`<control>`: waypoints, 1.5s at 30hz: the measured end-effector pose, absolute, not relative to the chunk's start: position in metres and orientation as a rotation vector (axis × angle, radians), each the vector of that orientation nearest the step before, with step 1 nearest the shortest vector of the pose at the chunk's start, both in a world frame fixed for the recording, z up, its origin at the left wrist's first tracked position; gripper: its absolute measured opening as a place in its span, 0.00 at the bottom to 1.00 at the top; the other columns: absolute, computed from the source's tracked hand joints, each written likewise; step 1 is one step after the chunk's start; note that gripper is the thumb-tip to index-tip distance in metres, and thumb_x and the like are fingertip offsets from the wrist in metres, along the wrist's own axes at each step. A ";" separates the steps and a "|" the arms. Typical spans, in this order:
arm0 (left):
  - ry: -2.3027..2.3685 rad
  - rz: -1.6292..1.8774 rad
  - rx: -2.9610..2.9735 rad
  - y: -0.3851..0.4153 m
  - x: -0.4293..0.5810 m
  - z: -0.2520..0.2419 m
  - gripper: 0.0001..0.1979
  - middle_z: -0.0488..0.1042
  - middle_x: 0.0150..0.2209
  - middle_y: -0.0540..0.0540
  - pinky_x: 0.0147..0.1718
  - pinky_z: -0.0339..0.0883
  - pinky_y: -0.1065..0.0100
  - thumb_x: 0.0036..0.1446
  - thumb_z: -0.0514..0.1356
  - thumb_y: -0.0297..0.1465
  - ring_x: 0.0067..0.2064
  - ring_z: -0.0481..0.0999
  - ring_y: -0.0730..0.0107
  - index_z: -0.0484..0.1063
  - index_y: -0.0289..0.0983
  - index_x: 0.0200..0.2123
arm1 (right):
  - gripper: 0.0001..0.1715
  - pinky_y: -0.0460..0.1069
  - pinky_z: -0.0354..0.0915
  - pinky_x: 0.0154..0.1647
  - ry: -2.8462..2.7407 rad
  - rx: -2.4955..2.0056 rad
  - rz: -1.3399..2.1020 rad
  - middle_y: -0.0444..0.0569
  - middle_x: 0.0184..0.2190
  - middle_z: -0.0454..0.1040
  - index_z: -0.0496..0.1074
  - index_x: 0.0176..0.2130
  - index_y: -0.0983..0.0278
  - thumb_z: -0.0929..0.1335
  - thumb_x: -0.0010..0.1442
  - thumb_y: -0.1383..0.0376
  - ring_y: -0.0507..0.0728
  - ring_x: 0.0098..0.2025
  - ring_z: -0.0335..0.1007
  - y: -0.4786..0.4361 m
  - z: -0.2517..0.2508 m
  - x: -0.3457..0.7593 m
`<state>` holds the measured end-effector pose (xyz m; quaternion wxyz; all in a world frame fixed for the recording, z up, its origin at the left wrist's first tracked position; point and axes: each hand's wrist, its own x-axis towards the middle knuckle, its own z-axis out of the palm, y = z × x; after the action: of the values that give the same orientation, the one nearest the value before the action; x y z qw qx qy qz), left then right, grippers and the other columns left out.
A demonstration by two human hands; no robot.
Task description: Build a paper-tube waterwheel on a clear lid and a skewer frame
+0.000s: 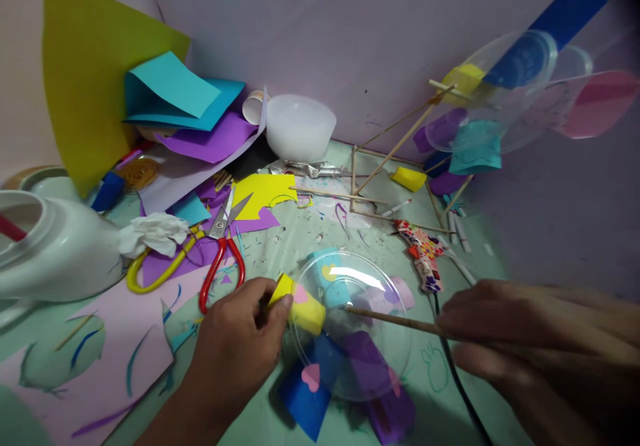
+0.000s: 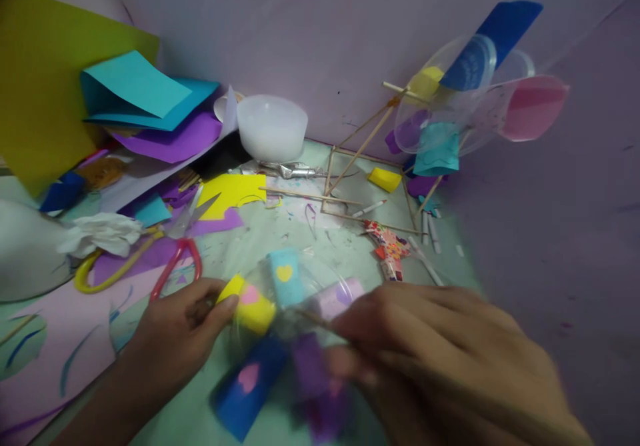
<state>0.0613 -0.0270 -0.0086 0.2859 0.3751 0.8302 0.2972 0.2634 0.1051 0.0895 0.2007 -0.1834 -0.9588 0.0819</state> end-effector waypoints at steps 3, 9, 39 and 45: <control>2.226 0.824 1.013 -0.027 0.061 -0.009 0.14 0.66 0.18 0.53 0.23 0.54 0.70 0.53 0.52 0.43 0.21 0.65 0.72 0.68 0.40 0.29 | 0.11 0.46 0.58 0.16 -2.728 -0.560 0.181 0.38 0.17 0.70 0.65 0.31 0.55 0.60 0.62 0.56 0.49 0.16 0.65 0.100 0.093 0.254; 2.193 0.865 0.995 -0.028 0.061 -0.011 0.14 0.70 0.21 0.52 0.23 0.57 0.70 0.53 0.52 0.44 0.23 0.68 0.71 0.69 0.40 0.29 | 0.11 0.44 0.59 0.19 -2.646 -0.617 0.404 0.38 0.19 0.70 0.68 0.30 0.56 0.61 0.62 0.59 0.47 0.19 0.67 0.108 0.091 0.247; 2.259 0.786 1.018 -0.025 0.062 -0.003 0.14 0.66 0.17 0.55 0.20 0.54 0.72 0.50 0.55 0.44 0.20 0.63 0.73 0.67 0.40 0.24 | 0.15 0.43 0.59 0.21 -2.574 -0.347 0.942 0.42 0.22 0.71 0.68 0.26 0.64 0.61 0.63 0.67 0.48 0.22 0.67 0.139 0.092 0.242; 2.280 0.767 1.010 -0.026 0.064 0.000 0.14 0.65 0.18 0.54 0.22 0.55 0.72 0.52 0.53 0.43 0.21 0.63 0.73 0.66 0.40 0.24 | 0.15 0.43 0.58 0.21 -2.741 -0.383 0.781 0.41 0.19 0.67 0.70 0.27 0.63 0.61 0.63 0.65 0.48 0.20 0.63 0.130 0.107 0.238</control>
<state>0.0637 -0.0257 0.0004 0.2633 0.3734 0.8430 0.2838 0.2380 0.1298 0.1066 0.1324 -0.1321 -0.9448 0.2692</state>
